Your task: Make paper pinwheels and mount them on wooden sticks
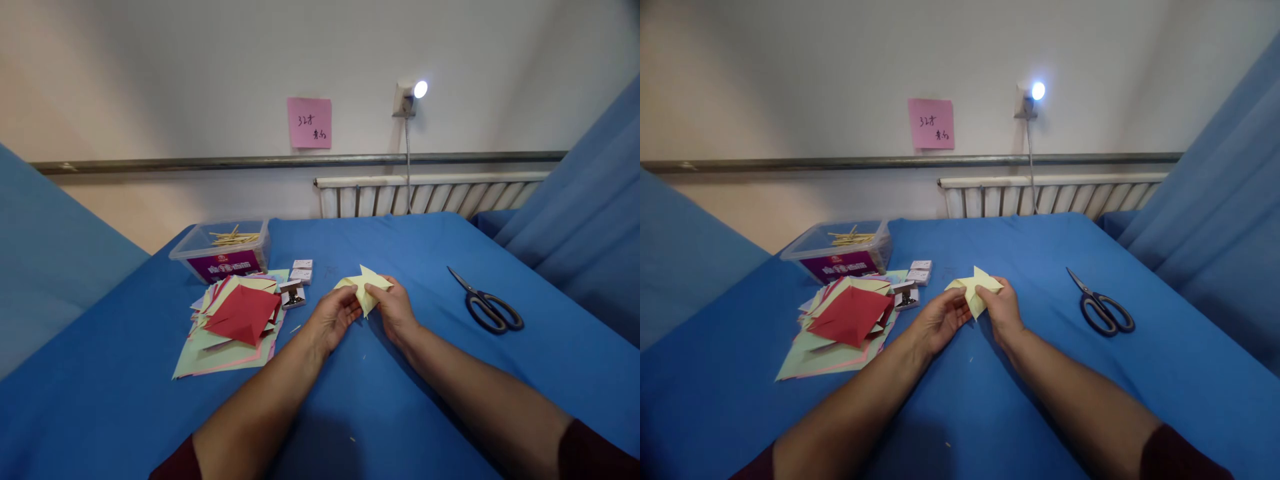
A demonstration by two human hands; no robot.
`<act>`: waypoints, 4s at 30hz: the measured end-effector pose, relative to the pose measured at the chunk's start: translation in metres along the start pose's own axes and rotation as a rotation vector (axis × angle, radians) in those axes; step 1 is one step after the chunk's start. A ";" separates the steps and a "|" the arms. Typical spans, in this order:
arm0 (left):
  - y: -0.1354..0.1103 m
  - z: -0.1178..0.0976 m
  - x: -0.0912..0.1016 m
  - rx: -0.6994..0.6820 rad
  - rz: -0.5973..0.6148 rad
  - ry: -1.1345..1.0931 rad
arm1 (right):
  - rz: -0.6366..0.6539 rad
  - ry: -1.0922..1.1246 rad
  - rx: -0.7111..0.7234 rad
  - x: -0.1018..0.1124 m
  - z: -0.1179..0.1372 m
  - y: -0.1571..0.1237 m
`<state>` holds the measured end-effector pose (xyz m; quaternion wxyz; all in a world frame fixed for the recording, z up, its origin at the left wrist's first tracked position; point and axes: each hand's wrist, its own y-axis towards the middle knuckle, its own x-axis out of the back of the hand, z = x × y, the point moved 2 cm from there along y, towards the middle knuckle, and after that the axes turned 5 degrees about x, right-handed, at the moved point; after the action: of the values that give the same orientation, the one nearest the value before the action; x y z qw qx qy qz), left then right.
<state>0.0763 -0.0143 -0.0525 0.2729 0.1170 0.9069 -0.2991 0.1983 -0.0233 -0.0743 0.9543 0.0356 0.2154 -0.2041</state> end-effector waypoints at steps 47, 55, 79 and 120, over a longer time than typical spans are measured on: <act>0.008 -0.012 0.013 -0.116 -0.025 -0.007 | 0.460 -0.853 0.937 0.000 0.027 -0.011; 0.005 -0.014 0.010 -0.098 -0.033 -0.049 | 0.476 -0.929 0.988 0.005 0.029 -0.004; 0.007 -0.004 0.009 -0.140 -0.052 0.017 | 0.299 -0.693 0.655 0.008 0.015 0.008; 0.004 -0.005 0.004 -0.145 -0.023 0.057 | 0.324 -0.923 0.841 0.006 0.022 -0.002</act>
<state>0.0723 -0.0081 -0.0536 0.2513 0.0951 0.9348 -0.2322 0.2112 -0.0305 -0.0570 0.8721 0.3473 -0.3237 -0.1186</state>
